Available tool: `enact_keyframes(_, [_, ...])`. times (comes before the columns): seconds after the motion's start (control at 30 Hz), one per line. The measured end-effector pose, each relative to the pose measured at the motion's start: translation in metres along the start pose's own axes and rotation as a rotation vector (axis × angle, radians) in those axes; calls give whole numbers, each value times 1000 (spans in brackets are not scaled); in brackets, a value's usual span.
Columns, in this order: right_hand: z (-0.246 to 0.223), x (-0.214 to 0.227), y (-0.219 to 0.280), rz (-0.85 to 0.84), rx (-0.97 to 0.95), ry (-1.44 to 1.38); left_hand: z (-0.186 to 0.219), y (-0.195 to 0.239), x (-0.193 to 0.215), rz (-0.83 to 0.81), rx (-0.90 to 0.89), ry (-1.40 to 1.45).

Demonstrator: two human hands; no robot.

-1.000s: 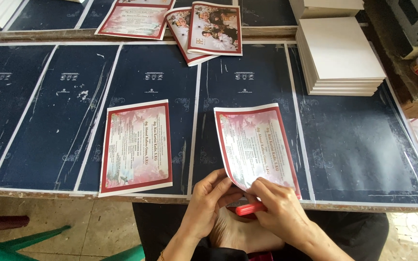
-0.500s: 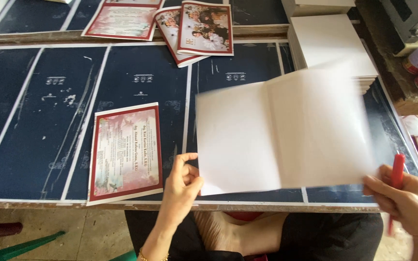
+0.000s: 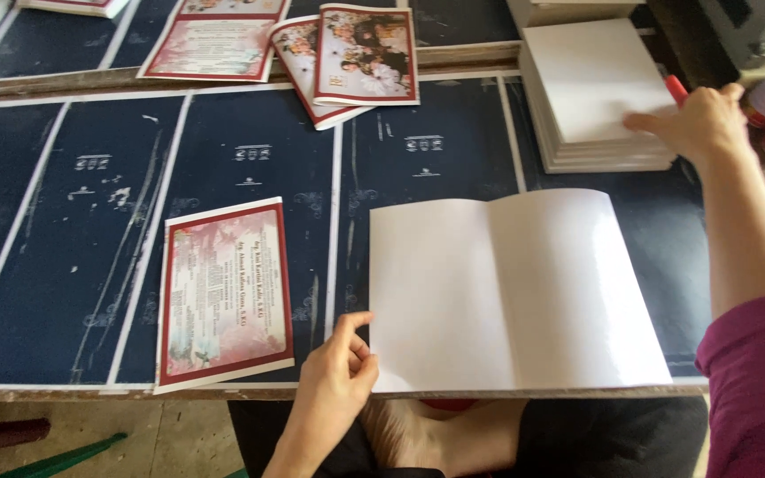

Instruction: A person in a print shop finishing area is manually folding printed sheets and white paper inserts, using a red tool to crease the folds and then stacking them.

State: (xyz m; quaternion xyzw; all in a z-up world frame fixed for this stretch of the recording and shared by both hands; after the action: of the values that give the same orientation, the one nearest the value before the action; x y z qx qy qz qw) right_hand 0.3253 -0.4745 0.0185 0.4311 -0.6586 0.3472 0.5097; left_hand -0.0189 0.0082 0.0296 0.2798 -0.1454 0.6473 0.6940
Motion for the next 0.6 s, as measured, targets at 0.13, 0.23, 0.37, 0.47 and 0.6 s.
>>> enact_keyframes(0.13, [21,-16,-35,120,-3,149,-7,0,0,-7,-90,-124])
enact_keyframes(0.23, [19,-5,-20,315,91,250,-11,-5,-4,-25,-187,-231])
enact_keyframes(0.37, [28,7,20,288,203,-566,-1,-9,5,16,-356,-197])
enact_keyframes(0.47, [-28,50,156,-52,117,-977,15,-16,15,95,-402,66])
enact_keyframes(0.6, [-74,70,305,-206,111,-736,27,-17,13,5,-248,449])
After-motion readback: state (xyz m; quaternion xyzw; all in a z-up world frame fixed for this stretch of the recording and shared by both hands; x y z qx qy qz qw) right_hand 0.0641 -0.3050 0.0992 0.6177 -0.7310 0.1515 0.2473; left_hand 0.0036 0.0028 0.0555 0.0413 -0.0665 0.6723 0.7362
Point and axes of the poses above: each hand's wrist, its own y-axis away from the middle knuckle, its own x-axis out of the back of the hand, z = x × y, the point moved 3 cm from there along -y, towards the middle knuckle, and after that the axes turned 7 degrees about -x, right-handed, at the moved point
